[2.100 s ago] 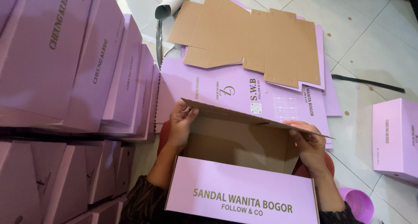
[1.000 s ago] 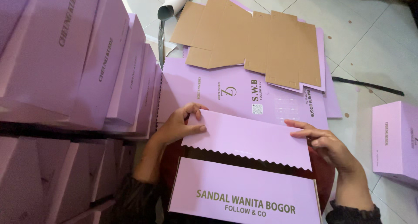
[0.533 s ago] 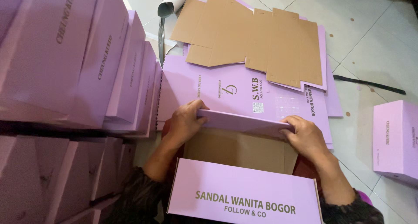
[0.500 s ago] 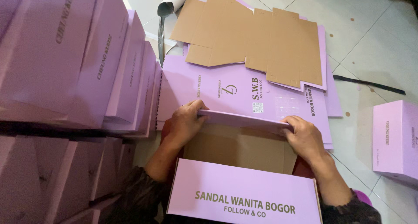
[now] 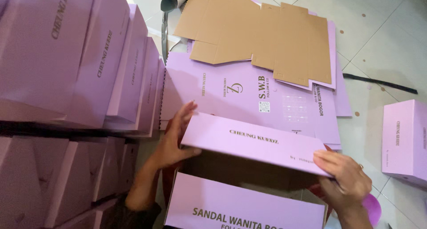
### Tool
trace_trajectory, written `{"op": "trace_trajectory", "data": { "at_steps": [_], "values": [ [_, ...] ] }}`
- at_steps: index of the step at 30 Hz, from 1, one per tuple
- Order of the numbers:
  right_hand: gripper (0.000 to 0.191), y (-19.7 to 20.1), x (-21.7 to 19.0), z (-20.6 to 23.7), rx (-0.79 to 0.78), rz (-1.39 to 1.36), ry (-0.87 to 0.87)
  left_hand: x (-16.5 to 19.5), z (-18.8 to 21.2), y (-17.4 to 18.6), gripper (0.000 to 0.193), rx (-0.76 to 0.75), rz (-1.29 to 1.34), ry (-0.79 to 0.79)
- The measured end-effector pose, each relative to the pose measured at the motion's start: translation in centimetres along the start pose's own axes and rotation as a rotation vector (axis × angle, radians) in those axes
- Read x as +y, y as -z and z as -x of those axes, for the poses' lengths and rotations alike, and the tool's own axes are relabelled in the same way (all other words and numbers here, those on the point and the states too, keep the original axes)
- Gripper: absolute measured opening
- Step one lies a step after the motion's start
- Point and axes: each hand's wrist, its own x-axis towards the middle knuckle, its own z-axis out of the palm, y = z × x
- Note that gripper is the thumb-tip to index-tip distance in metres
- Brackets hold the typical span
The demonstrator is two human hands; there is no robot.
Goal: The person sits on the floor and folds flat pre-cut cardboard blanks into pink shoe boxes, pressing the side panels and tabs together by hand and stacking the finished boxes with the pile of completed boxes.
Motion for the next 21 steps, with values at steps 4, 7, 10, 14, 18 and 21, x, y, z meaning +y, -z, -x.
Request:
{"op": "trace_trajectory", "data": {
  "at_steps": [4, 7, 10, 14, 18, 21],
  "values": [
    [0.036, 2.8, -1.4, 2.6, -0.004, -0.116, -0.07, 1.6, 1.4, -0.6, 0.091, -0.185, 0.094, -0.032],
    [0.031, 4.8, -0.9, 4.8, -0.168, -0.032, -0.061, 2.6, 1.7, -1.0, 0.091, -0.279, 0.417, -0.265],
    [0.027, 6.2, 1.3, 6.8, -0.292, -0.039, 0.053, 3.0, 1.9, -1.1, 0.103, -0.357, 0.488, -0.296],
    [0.03, 6.2, 4.8, 8.9, -0.314, -0.016, 0.081, 1.6, 2.5, -0.9, 0.119, -0.359, 0.549, -0.233],
    [0.025, 5.7, 7.0, 8.7, -0.075, -0.098, 0.006, -1.0, 3.5, -0.8, 0.135, -0.249, 0.456, 0.008],
    [0.023, 5.0, 5.7, 8.5, 0.118, -0.059, -0.038, -2.2, 4.2, -1.5, 0.141, -0.267, 0.382, 0.251]
  ]
}}
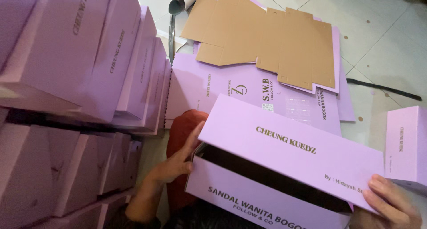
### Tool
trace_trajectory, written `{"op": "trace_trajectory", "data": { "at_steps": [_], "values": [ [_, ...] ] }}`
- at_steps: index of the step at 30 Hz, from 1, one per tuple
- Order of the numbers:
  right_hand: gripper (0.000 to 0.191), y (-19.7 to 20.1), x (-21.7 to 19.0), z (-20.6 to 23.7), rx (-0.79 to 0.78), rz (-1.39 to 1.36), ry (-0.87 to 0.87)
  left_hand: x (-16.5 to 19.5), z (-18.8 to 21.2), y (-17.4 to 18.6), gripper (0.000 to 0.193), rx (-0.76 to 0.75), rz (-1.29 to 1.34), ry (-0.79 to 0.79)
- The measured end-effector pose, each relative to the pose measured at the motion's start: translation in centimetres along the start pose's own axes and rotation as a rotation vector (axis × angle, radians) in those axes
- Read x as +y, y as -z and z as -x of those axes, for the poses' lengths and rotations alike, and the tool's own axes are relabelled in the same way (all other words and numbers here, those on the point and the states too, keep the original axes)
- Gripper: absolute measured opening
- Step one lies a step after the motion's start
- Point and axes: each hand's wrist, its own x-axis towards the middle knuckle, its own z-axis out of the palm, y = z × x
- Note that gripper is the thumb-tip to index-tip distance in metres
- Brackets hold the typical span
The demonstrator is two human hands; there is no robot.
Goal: The person sits on the floor and folds flat pre-cut cardboard blanks into pink shoe boxes, pressing the side panels and tabs together by hand and stacking the finished boxes with the pile of completed boxes.
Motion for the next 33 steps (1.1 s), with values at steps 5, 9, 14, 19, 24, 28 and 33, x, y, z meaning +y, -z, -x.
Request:
{"op": "trace_trajectory", "data": {
  "at_steps": [5, 9, 14, 19, 24, 28, 33],
  "values": [
    [0.021, -0.3, -0.5, -2.3, 0.008, 0.146, 0.312, 0.2, -1.1, -1.7, 0.131, -0.005, 0.03, 0.023],
    [0.022, -0.6, 0.0, -2.0, 0.13, 0.051, 0.104, 1.9, -0.7, -3.3, 0.121, -0.042, -0.123, -0.144],
    [0.023, 0.3, 2.5, -1.0, 0.119, 0.025, 0.073, 4.0, -0.3, -4.7, 0.116, -0.038, -0.145, -0.173],
    [0.024, 1.5, 4.3, 0.5, 0.068, 0.013, 0.039, 4.6, -0.1, -5.2, 0.112, -0.042, -0.293, -0.211],
    [0.026, 2.8, 4.4, 1.0, -0.065, 0.019, 0.019, 1.8, -0.4, -4.8, 0.112, -0.034, -0.134, -0.175],
    [0.027, 3.9, 3.1, 0.3, -0.223, 0.042, 0.034, -1.1, -1.2, -4.0, 0.111, 0.04, 0.052, -0.05],
    [0.03, 3.6, 0.0, -2.9, -0.425, -0.002, 0.217, -0.5, -1.9, -3.6, 0.123, 0.287, -0.036, -0.064]
  ]
}}
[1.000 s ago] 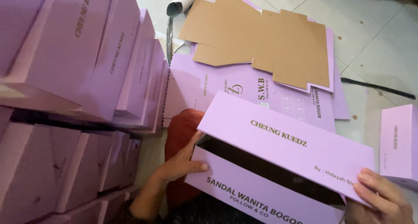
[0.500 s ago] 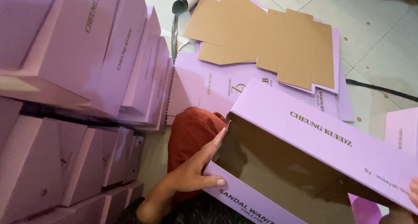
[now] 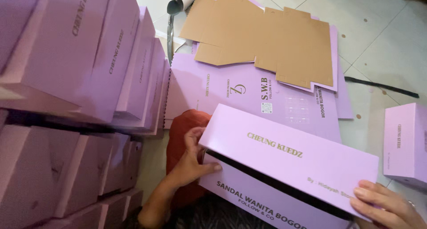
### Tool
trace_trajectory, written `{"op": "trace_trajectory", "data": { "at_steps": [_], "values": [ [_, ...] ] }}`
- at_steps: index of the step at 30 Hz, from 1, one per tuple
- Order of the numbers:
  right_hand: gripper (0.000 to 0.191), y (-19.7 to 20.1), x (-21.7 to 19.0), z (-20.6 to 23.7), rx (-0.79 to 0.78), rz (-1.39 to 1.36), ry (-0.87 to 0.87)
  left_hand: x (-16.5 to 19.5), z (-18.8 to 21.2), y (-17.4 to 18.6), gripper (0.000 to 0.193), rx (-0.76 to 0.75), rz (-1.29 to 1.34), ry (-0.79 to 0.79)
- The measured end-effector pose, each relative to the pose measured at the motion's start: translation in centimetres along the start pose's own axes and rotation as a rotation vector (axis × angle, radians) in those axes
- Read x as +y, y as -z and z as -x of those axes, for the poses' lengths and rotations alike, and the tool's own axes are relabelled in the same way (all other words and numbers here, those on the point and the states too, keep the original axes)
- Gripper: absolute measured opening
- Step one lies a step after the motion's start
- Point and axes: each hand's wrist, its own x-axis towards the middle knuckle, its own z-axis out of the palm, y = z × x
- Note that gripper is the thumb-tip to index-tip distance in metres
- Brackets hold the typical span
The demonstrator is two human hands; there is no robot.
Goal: The person sits on the floor and folds flat pre-cut cardboard blanks into pink shoe boxes, pressing the side panels and tabs together by hand and stacking the finished boxes with the pile of completed boxes.
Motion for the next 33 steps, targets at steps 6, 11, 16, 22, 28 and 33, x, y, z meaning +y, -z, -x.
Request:
{"op": "trace_trajectory", "data": {
  "at_steps": [6, 11, 16, 22, 28, 33],
  "values": [
    [0.029, -0.5, -6.5, -4.8, 0.18, -0.019, -0.112, 7.8, 0.8, -1.3, 0.129, 0.113, -0.988, -0.553],
    [0.031, -0.9, -8.4, -7.6, 0.253, -0.128, -0.07, 12.4, -1.4, -6.7, 0.117, -0.196, -1.234, -0.651],
    [0.031, -2.7, -9.6, -6.4, 0.281, -0.125, -0.19, 14.3, -5.4, -8.4, 0.117, -0.494, -1.211, -0.386],
    [0.097, -6.4, -9.0, -1.7, 0.613, -0.884, -0.344, 13.7, -5.5, -6.4, 0.109, -0.369, -1.162, -0.5],
    [0.112, -9.5, -11.1, 0.3, 0.303, -0.785, -0.461, 13.2, -4.7, -3.3, 0.106, -0.293, -1.091, -0.507],
    [0.118, -9.3, -11.0, -2.0, 0.115, -0.471, -0.33, 12.8, -4.2, -2.5, 0.104, -0.267, -1.071, -0.553]
  ]
}}
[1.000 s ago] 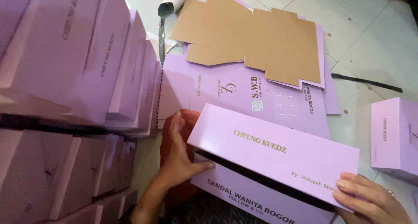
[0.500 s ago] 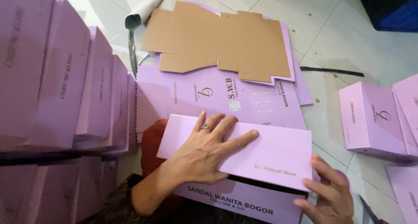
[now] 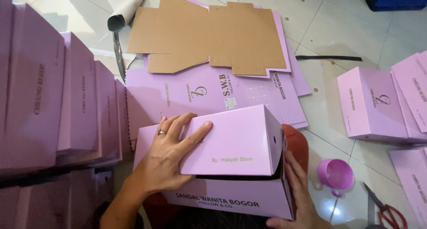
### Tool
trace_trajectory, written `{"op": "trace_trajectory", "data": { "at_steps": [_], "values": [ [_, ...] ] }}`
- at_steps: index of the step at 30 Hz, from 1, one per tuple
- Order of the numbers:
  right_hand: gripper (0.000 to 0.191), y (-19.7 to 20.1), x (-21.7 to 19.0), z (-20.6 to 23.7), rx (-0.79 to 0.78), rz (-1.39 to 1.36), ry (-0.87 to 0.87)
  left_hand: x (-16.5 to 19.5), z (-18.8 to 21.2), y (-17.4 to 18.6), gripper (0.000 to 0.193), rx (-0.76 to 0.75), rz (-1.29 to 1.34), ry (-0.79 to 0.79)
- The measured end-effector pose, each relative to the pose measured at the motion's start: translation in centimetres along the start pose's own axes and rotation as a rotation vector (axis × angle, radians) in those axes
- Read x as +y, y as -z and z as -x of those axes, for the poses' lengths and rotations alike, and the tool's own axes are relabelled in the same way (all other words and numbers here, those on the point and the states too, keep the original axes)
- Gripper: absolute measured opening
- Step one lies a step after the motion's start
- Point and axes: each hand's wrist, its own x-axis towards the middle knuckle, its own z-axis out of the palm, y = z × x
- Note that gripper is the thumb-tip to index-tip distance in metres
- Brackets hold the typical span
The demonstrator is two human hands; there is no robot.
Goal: The person sits on the floor and folds flat pre-cut cardboard blanks into pink shoe boxes, pressing the side panels and tabs together by hand and stacking the finished boxes with the pile of completed boxes.
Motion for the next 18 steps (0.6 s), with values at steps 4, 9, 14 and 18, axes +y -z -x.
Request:
{"op": "trace_trajectory", "data": {
  "at_steps": [4, 9, 14, 18],
  "values": [
    [0.115, 0.4, -1.0, -1.0, -0.028, 0.061, 0.005, -0.4, 0.5, 0.4, 0.1, 0.046, 0.035, 0.042],
    [0.108, 0.6, -1.1, -1.1, -0.047, 0.025, 0.025, -1.6, -0.7, 1.8, 0.108, 0.02, 0.11, 0.084],
    [0.104, 1.0, -0.2, -1.0, -0.087, -0.021, 0.09, -2.4, -2.6, 3.7, 0.108, -0.097, 0.166, 0.215],
    [0.103, 1.4, 0.3, -0.8, -0.114, -0.07, 0.091, -2.6, -4.0, 4.3, 0.106, -0.188, 0.187, 0.328]
  ]
}}
